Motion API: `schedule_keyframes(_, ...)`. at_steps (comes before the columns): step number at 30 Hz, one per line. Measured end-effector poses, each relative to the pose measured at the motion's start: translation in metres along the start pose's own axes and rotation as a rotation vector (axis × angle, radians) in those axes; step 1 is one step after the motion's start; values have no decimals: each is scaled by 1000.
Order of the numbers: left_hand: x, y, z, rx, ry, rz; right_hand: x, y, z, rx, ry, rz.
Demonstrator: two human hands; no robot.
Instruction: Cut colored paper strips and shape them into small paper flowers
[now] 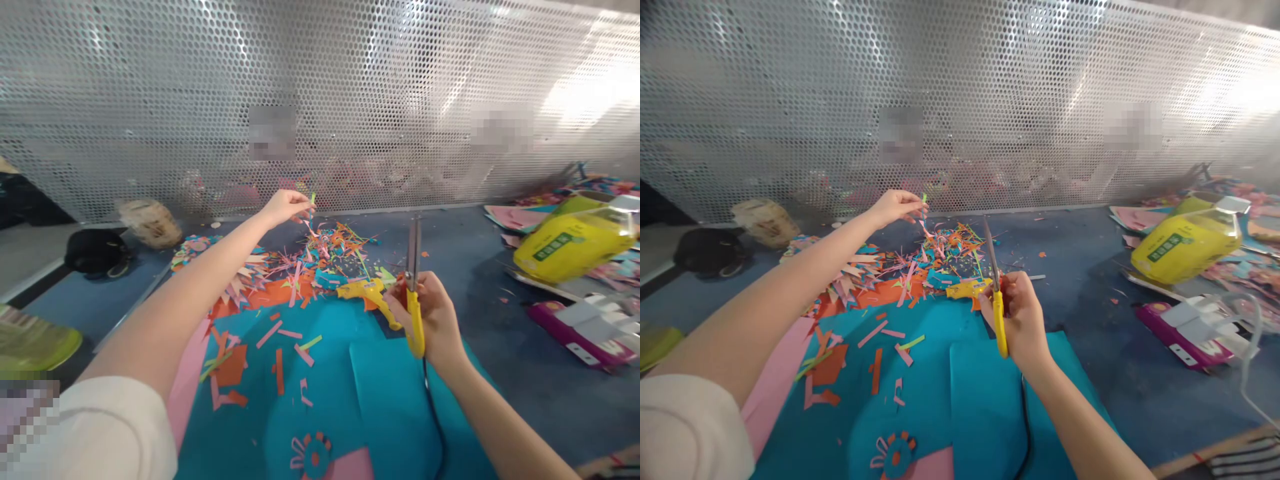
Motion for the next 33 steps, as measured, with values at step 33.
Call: schedule_keyframes(33,-21,42,-57,-352,49,698,8,6,1,-45,3,-96)
Point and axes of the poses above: each hand's wrist, its own z-axis towards the middle knuckle, its own y-axis out of the palm, x = y × z, the point moved 8 cm from there along z, towards the middle knuckle, and after that the axes turned 14 degrees about y, right-handed, at the moved point
